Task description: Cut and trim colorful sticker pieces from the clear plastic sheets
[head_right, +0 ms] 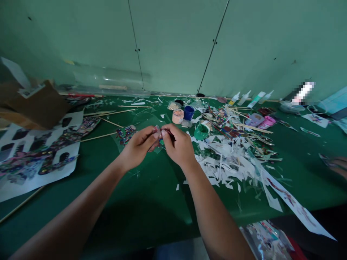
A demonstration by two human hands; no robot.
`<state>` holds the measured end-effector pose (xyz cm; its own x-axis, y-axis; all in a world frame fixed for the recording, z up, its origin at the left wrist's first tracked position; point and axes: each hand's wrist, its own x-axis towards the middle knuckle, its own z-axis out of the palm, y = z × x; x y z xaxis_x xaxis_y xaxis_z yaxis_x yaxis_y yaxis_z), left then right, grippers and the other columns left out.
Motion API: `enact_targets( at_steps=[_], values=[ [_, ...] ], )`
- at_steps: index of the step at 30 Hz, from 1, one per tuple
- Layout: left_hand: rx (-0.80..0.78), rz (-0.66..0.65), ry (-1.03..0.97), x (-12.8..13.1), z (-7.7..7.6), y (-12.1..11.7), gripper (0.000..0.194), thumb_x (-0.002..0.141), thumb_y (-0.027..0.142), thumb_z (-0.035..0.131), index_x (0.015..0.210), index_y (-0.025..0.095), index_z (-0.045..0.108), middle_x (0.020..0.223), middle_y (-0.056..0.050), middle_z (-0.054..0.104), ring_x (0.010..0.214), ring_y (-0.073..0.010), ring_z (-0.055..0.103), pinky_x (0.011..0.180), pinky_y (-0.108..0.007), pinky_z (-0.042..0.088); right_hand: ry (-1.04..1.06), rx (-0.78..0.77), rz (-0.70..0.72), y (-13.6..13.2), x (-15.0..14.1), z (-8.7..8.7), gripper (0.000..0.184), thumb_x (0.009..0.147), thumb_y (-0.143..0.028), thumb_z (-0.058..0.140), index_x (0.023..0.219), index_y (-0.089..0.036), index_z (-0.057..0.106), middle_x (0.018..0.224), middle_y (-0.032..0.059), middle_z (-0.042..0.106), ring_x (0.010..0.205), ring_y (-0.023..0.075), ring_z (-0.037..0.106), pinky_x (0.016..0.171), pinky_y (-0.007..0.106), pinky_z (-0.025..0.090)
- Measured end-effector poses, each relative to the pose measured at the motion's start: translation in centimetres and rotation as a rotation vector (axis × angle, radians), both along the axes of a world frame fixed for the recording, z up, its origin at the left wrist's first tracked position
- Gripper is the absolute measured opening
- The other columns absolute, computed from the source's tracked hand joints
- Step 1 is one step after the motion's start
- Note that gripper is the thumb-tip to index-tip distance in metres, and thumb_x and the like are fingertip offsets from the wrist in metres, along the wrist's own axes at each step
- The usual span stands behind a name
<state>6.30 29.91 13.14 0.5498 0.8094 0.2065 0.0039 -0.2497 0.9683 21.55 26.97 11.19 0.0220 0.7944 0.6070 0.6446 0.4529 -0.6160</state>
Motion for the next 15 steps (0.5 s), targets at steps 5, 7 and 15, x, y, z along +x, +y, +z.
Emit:
enact_targets(
  at_steps=[5,7,15],
  values=[
    [-0.098,0.03,0.012,-0.07,0.29,0.14,0.02,0.09,0.025,0.047,0.074,0.015,0.051,0.06,0.003,0.048,0.05,-0.0069,0.041,0.048,-0.021,0.032,-0.135,-0.001,-0.003,0.42,0.63,-0.62,0.024,0.091,-0.02,0.043,0.105,-0.021,0.062,0.091,0.0054,0.071,0.076,0.0167,0.066,0.068,0.028,0.049],
    [-0.155,0.012,-0.014,-0.1,0.27,0.23,0.017,0.09,0.025,0.046,0.077,0.015,0.051,0.066,0.001,0.055,0.049,-0.0077,0.048,0.049,-0.022,0.037,-0.196,-0.014,0.023,0.52,0.79,-0.77,0.032,0.09,-0.017,0.041,0.117,-0.022,0.06,0.101,0.0069,0.071,0.083,0.0177,0.067,0.071,0.03,0.05],
    [-0.196,0.019,-0.047,0.14,0.35,0.1,0.023,0.09,0.018,0.043,0.068,0.016,0.047,0.049,0.005,0.039,0.046,-0.0057,0.036,0.046,-0.02,0.028,-0.335,0.004,-0.007,0.49,0.35,-0.96,0.025,0.083,-0.012,0.042,0.097,-0.019,0.061,0.081,0.0045,0.068,0.067,0.0162,0.061,0.059,0.026,0.04]
  ],
)
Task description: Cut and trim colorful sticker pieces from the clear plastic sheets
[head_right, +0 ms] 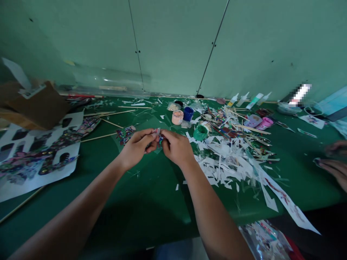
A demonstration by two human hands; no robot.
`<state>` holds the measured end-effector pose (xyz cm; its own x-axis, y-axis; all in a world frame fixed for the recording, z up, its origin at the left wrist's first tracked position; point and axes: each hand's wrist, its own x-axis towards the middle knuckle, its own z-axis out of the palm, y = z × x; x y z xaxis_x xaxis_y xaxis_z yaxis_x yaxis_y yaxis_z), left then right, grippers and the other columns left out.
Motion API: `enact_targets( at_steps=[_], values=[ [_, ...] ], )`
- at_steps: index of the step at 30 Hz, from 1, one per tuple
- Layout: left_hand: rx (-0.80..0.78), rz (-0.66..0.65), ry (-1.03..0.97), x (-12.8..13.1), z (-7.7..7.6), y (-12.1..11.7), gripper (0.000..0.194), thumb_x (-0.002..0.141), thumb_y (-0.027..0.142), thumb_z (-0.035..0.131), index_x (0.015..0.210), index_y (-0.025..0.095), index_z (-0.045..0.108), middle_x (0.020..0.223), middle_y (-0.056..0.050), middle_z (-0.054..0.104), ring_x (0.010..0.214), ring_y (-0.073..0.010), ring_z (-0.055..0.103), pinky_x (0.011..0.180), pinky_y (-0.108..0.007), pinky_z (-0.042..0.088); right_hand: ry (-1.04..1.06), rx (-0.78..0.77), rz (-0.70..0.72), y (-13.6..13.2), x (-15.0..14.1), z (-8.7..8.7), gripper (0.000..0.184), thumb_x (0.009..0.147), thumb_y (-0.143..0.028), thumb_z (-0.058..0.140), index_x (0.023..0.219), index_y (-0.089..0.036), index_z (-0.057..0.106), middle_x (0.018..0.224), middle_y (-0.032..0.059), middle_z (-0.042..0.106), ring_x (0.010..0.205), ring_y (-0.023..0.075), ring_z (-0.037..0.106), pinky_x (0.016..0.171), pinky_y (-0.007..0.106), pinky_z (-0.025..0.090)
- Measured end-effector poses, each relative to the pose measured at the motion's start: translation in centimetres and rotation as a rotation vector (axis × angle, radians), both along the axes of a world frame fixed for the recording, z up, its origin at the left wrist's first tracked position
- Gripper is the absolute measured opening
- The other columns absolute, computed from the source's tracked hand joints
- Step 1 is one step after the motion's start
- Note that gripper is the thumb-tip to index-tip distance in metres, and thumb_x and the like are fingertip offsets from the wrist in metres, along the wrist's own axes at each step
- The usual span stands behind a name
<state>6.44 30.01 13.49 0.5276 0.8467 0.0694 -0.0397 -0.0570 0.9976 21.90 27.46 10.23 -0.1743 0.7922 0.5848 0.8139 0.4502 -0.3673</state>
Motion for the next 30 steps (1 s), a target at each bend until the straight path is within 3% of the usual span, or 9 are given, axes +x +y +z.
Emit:
enact_targets(
  at_steps=[7,14,24,30],
  values=[
    [-0.016,-0.046,-0.053,0.04,-0.13,0.12,0.027,0.09,0.024,0.047,0.065,0.016,0.046,0.049,0.006,0.037,0.044,-0.0051,0.032,0.046,-0.021,0.026,-0.074,0.035,-0.02,-0.04,-0.56,-0.18,0.017,0.087,-0.015,0.038,0.085,-0.02,0.054,0.073,0.0036,0.063,0.063,0.0157,0.057,0.056,0.026,0.035],
    [-0.072,-0.113,-0.11,-0.1,-0.08,0.07,0.029,0.09,0.022,0.044,0.063,0.015,0.045,0.049,0.006,0.036,0.043,-0.0044,0.03,0.047,-0.021,0.024,-0.119,0.089,-0.083,-0.09,-1.02,-0.34,0.018,0.09,-0.018,0.037,0.088,-0.019,0.054,0.073,0.0053,0.065,0.062,0.0158,0.058,0.053,0.026,0.032],
    [-0.017,-0.207,-0.059,-0.74,-0.21,0.48,0.034,0.092,0.025,0.045,0.059,0.016,0.042,0.049,0.005,0.034,0.044,-0.0047,0.03,0.047,-0.023,0.025,-0.061,-0.059,-0.014,-0.06,-0.7,-0.22,0.015,0.088,-0.02,0.037,0.088,-0.019,0.052,0.072,0.0048,0.064,0.059,0.0165,0.057,0.055,0.026,0.034],
    [-0.053,-0.156,-0.08,-0.06,-0.12,-0.18,0.03,0.092,0.025,0.044,0.064,0.016,0.046,0.049,0.005,0.039,0.043,-0.0048,0.034,0.046,-0.022,0.027,-0.023,-0.007,-0.06,-0.13,-1.04,-0.37,0.014,0.092,-0.021,0.036,0.084,-0.02,0.049,0.067,0.0027,0.059,0.056,0.0155,0.054,0.054,0.026,0.032]
  ],
)
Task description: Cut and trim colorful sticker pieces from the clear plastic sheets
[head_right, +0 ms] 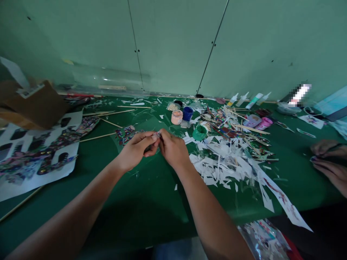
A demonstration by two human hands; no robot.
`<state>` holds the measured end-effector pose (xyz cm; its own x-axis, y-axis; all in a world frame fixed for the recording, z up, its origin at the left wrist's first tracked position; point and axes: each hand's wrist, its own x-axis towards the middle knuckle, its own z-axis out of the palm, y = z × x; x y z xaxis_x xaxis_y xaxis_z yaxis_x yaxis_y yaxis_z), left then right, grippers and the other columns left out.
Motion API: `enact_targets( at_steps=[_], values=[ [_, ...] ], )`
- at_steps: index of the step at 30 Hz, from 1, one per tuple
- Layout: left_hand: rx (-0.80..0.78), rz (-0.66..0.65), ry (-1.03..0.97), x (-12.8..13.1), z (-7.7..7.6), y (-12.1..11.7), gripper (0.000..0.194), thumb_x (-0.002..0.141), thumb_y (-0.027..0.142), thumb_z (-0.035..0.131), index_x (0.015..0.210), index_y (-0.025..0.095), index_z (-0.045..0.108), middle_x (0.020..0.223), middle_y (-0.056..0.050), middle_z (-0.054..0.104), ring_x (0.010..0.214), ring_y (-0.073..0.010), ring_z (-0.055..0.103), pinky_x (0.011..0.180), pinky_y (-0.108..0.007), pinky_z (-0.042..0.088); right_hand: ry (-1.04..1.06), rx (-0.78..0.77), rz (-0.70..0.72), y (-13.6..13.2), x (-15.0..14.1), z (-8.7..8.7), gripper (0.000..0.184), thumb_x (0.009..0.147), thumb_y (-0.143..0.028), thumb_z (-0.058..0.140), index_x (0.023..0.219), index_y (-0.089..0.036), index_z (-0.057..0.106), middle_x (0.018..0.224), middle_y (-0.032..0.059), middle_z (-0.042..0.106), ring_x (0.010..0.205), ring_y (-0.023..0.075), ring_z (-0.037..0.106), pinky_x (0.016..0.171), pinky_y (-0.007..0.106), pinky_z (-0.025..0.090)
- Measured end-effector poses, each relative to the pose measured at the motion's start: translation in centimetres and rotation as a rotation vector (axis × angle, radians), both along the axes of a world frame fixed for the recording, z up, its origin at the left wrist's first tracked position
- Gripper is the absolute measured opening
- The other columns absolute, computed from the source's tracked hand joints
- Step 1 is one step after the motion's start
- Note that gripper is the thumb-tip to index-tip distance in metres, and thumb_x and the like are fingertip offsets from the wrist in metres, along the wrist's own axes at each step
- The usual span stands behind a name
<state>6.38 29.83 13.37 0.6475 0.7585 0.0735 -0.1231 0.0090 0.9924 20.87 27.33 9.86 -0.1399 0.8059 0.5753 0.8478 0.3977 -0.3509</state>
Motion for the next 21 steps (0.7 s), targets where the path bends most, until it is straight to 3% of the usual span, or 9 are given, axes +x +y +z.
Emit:
enact_targets(
  at_steps=[4,8,15,21],
  values=[
    [0.011,0.108,-0.017,0.7,0.1,-0.8,0.031,0.093,0.024,0.038,0.064,0.016,0.047,0.048,0.005,0.04,0.042,-0.0057,0.037,0.045,-0.023,0.027,0.007,0.099,-0.043,-0.1,-0.2,-0.1,0.014,0.093,-0.022,0.036,0.087,-0.021,0.049,0.07,0.0027,0.06,0.059,0.0143,0.053,0.054,0.025,0.032],
    [0.127,0.258,-0.032,0.9,0.0,-1.1,0.031,0.095,0.031,0.039,0.068,0.018,0.043,0.047,0.006,0.04,0.043,-0.0061,0.036,0.046,-0.022,0.029,-0.032,0.148,-0.046,-0.1,-0.2,0.0,0.014,0.092,-0.019,0.037,0.083,-0.02,0.047,0.068,0.0022,0.057,0.057,0.0136,0.05,0.052,0.025,0.031],
    [0.19,0.3,0.034,0.4,-0.2,-0.4,0.025,0.089,0.03,0.053,0.067,0.017,0.051,0.058,0.004,0.042,0.049,-0.0061,0.039,0.047,-0.022,0.029,-0.033,0.172,-0.087,0.0,-0.2,-0.1,0.014,0.091,-0.017,0.038,0.079,-0.021,0.045,0.067,0.0018,0.055,0.056,0.0133,0.048,0.05,0.025,0.027],
    [0.14,0.253,0.061,0.0,-0.2,-0.1,0.025,0.088,0.029,0.052,0.066,0.017,0.053,0.056,0.004,0.038,0.051,-0.0071,0.034,0.048,-0.023,0.027,-0.05,0.19,-0.076,-0.1,-0.3,-0.1,0.014,0.091,-0.018,0.038,0.079,-0.021,0.045,0.066,0.0011,0.056,0.055,0.0135,0.049,0.051,0.025,0.029]
  ],
)
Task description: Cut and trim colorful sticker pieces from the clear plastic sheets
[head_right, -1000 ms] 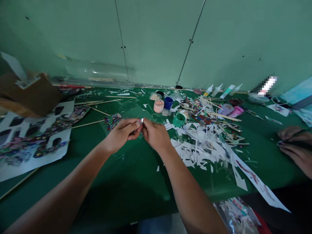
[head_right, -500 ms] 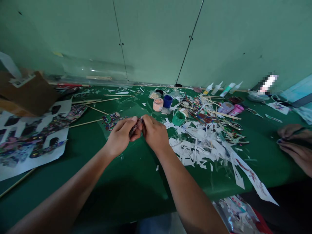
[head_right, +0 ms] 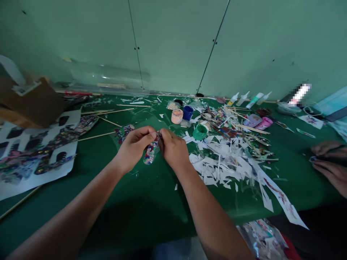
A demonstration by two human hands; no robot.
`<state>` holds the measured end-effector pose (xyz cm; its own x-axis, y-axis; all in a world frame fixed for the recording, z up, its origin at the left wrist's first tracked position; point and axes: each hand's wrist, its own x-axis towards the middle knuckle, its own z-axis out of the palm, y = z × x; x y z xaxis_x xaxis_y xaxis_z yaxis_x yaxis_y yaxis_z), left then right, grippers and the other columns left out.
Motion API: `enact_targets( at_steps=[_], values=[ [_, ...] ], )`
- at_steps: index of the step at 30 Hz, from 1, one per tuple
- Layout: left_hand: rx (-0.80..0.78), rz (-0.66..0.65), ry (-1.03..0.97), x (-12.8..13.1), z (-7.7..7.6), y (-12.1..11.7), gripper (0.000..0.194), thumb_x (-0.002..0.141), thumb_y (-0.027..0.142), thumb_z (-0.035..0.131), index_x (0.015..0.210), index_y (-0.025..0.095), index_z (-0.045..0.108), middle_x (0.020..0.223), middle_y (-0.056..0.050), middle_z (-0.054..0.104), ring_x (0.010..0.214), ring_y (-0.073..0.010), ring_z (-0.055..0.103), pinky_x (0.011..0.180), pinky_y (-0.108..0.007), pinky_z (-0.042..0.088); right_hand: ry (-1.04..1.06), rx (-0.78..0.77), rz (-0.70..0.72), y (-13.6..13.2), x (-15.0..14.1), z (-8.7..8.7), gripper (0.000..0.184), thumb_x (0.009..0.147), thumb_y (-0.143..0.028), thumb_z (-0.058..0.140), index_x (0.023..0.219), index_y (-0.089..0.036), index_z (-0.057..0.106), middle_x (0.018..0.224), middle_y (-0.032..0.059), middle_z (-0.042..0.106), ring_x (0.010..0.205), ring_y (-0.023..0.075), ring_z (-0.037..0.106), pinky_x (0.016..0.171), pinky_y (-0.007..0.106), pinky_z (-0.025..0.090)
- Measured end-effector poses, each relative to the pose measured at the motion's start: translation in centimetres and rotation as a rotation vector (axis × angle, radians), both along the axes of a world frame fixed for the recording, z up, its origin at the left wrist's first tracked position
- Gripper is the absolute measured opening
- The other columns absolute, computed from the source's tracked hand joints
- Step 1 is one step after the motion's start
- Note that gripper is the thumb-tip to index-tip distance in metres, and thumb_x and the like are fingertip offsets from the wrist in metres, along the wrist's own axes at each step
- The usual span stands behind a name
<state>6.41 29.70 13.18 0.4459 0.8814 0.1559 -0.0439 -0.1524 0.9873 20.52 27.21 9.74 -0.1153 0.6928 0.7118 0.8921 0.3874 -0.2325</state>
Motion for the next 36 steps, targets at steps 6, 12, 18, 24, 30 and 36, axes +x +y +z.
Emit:
enact_targets(
  at_steps=[6,12,18,24,30,36],
  values=[
    [-0.045,-0.019,-0.133,0.7,-0.3,-0.6,0.022,0.088,0.025,0.051,0.068,0.017,0.051,0.06,0.004,0.038,0.052,-0.0068,0.032,0.048,-0.022,0.027,0.061,-0.02,-0.01,-0.2,-0.3,0.1,0.017,0.093,-0.022,0.037,0.078,-0.021,0.044,0.065,0.001,0.055,0.055,0.0138,0.05,0.05,0.025,0.03],
    [-0.015,-0.027,-0.118,1.0,-0.5,-0.8,0.022,0.089,0.027,0.051,0.07,0.017,0.052,0.061,0.004,0.039,0.054,-0.0068,0.035,0.05,-0.021,0.029,0.233,-0.139,0.024,0.1,0.1,0.1,0.01,0.088,-0.019,0.043,0.082,-0.02,0.05,0.067,0.0003,0.057,0.058,0.014,0.053,0.055,0.025,0.035],
    [0.033,-0.003,-0.023,0.3,-0.2,-0.3,0.023,0.089,0.034,0.053,0.073,0.018,0.056,0.056,0.005,0.038,0.048,-0.0073,0.034,0.045,-0.022,0.027,0.628,-0.266,0.081,1.1,1.5,0.0,0.015,0.085,-0.017,0.043,0.081,-0.02,0.057,0.067,-0.002,0.055,0.057,0.0113,0.049,0.058,0.024,0.037],
    [0.018,0.093,-0.034,0.1,-0.6,0.2,0.026,0.086,0.04,0.059,0.073,0.018,0.058,0.052,0.005,0.041,0.045,-0.0069,0.037,0.043,-0.022,0.027,0.919,-0.378,0.374,0.5,0.9,0.7,0.03,0.09,-0.043,0.051,0.069,-0.021,0.048,0.058,-0.0052,0.035,0.051,0.0097,0.035,0.049,0.024,0.029],
    [0.077,0.118,-0.023,0.2,-0.4,0.1,0.029,0.087,0.034,0.057,0.065,0.017,0.05,0.054,0.005,0.038,0.048,-0.0068,0.035,0.046,-0.021,0.028,0.992,-0.548,0.544,0.2,0.4,1.0,0.035,0.09,-0.048,0.052,0.069,-0.023,0.04,0.055,-0.007,0.032,0.045,0.0079,0.028,0.043,0.023,0.023],
    [0.133,0.028,0.038,-0.2,-0.1,0.1,0.024,0.09,0.032,0.052,0.073,0.017,0.058,0.06,0.002,0.049,0.052,-0.008,0.041,0.048,-0.022,0.032,0.98,-0.54,0.559,0.2,0.5,1.1,0.04,0.093,-0.051,0.046,0.065,-0.022,0.045,0.054,-0.0053,0.037,0.044,0.0087,0.032,0.042,0.024,0.025]
  ],
)
